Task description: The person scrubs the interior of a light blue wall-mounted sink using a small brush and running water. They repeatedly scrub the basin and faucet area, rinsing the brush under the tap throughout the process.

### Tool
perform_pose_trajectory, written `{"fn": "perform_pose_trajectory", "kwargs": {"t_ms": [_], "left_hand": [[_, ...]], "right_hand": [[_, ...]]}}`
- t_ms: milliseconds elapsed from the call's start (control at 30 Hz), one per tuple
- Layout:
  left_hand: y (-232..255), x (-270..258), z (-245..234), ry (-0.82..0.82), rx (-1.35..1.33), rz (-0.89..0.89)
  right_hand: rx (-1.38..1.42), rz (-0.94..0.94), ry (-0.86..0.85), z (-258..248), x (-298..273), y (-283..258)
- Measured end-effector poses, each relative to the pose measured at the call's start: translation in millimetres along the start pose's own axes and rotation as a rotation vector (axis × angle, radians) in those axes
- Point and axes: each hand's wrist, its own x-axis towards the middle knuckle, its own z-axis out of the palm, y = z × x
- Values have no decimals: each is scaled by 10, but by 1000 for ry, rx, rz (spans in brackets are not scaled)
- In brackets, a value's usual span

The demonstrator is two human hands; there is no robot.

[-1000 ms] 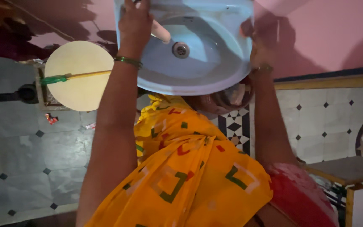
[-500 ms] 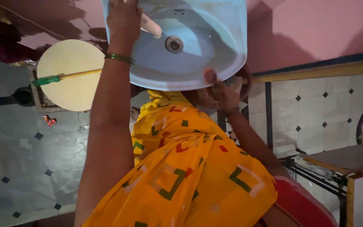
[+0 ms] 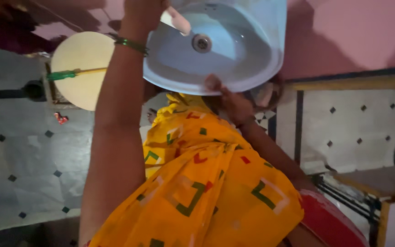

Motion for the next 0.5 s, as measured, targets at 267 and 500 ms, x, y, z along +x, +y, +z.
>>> {"fn": "perform_pose_trajectory", "kwargs": {"t_ms": [267, 500], "left_hand": [[13, 113, 94, -61, -100, 57], [214, 115, -180, -7, -84, -47]], "right_hand": [[-317, -55, -526, -128, 932, -881], [-353, -177, -452, 611, 1972, -771]]}}
